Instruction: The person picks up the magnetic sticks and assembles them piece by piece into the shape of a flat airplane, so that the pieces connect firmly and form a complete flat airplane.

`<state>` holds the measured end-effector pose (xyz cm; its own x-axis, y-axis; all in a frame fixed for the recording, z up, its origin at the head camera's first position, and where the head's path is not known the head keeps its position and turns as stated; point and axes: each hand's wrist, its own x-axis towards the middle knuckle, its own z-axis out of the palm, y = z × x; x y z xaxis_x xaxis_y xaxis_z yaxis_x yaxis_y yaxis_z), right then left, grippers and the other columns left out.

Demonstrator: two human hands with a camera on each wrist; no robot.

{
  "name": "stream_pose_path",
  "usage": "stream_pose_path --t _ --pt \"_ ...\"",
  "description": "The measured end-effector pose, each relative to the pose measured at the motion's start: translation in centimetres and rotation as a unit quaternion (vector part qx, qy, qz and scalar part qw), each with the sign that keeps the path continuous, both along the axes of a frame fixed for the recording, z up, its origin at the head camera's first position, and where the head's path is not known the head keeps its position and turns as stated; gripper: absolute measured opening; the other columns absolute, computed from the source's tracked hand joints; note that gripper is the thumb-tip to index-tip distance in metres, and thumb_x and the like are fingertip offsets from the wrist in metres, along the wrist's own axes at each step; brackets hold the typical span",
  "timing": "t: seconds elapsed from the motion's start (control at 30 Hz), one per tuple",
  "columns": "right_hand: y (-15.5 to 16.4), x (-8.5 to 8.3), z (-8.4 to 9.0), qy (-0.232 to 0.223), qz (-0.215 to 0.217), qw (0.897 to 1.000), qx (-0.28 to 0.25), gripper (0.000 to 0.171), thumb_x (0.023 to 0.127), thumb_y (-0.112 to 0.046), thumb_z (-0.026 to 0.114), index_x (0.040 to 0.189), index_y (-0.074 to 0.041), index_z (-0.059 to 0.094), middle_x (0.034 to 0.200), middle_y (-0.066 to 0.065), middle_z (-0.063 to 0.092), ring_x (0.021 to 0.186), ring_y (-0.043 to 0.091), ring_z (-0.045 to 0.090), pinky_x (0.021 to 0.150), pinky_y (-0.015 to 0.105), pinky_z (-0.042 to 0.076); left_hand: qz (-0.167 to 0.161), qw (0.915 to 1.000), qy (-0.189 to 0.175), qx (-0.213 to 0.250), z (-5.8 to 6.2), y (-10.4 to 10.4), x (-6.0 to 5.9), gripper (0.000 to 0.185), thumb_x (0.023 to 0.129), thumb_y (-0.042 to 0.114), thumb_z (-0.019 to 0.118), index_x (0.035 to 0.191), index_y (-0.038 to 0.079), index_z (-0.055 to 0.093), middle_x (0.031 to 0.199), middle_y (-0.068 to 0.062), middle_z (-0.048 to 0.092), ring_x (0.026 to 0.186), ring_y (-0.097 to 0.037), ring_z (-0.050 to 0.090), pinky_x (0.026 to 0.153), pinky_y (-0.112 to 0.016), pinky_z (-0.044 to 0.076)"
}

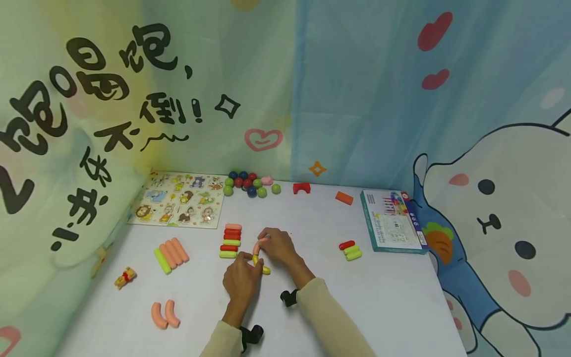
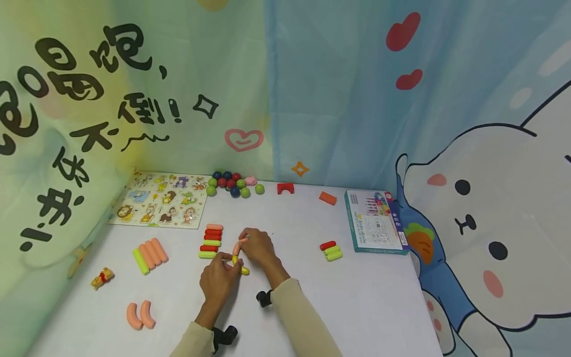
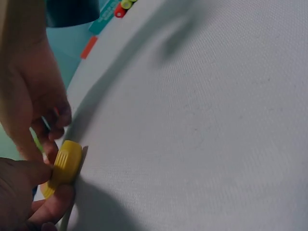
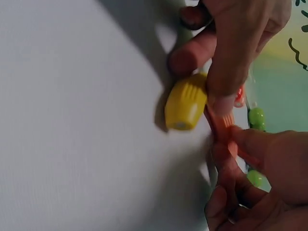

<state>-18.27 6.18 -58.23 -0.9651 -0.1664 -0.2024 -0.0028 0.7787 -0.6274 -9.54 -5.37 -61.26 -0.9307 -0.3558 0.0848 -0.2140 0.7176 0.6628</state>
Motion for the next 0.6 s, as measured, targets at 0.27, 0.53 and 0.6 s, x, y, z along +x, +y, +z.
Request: stream_pose_path --t 0.27,0.53,0.6 --pt "0.3 0.1 0.5 0.053 0.072 0.993 0.082 0.014 0.097 -0.019 0.078 0.111 -0.019 0.082 0.095 0.003 0.067 0.085 0.017 0.056 0.075 0.033 0.051 0.014 0.9997 0.013 0.012 0.1 0.2 0.0 0.03 0.088 0.029 0.087 0.103 0.007 0.074 0.068 -0.006 0.071 0.06 -0.022 0.062 0.054 -0.032 0.041" --pt "1.0 0.0 -0.2 0.09 0.111 0.986 0.086 0.02 0.095 -0.022 0.082 0.114 -0.024 0.084 0.097 0.001 0.061 0.091 0.014 0.051 0.077 0.028 0.047 0.017 0.9994 0.028 0.012 -0.2 0.1 -0.3 0.029 0.089 0.028 0.086 0.104 0.006 0.076 0.068 -0.006 0.073 0.06 -0.025 0.066 0.052 -0.033 0.042" --pt "1.2 -0.1 -0.4 0.093 0.115 0.986 0.078 0.021 0.094 -0.025 0.083 0.114 -0.025 0.084 0.097 0.0 0.06 0.091 0.013 0.051 0.077 0.026 0.045 0.011 0.9995 0.031 0.0 -0.4 0.1 -0.6 0.029 0.089 0.029 0.085 0.104 0.006 0.076 0.067 -0.007 0.072 0.059 -0.025 0.065 0.052 -0.034 0.042"
